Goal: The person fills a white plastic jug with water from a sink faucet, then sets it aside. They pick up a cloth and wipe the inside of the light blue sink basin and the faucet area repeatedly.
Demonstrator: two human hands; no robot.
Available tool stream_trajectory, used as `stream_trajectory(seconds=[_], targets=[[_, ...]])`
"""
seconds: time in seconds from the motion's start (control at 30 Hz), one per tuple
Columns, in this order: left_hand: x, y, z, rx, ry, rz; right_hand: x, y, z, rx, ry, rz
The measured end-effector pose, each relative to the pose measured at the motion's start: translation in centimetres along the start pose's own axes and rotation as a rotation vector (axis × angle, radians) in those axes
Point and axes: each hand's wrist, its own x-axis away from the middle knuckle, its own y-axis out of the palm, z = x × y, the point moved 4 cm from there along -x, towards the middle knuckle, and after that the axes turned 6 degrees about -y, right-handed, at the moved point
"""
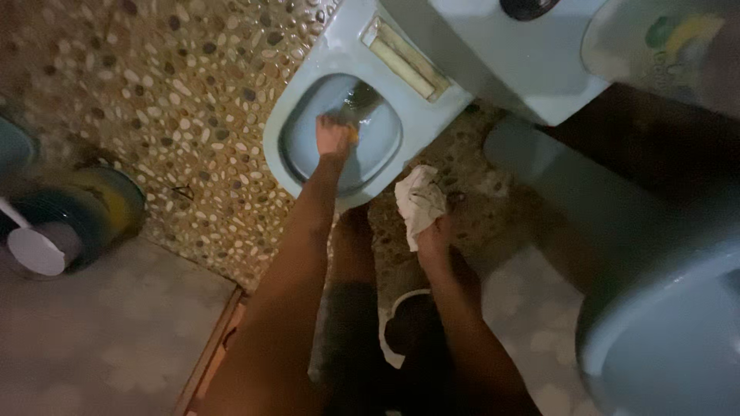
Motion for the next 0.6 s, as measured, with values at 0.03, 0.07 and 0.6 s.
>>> stream_trajectory(seconds=[0.03,0.07,0.6], targets=[[0.4,-1.2,0.0,0.004,-0.044,0.02,0.1,0.2,-0.3,-0.011,0.002,0.004],[1.1,-2.6,0.0,0.008,-0.089,0.04,0.3,0.4,-0.7,-0.021,0.005,0.008],[-10.7,-21.1,-0.1,0.116,-0.354,0.309,2.2,4.7,-10.0,-0.073,-0.07,-0.035]])
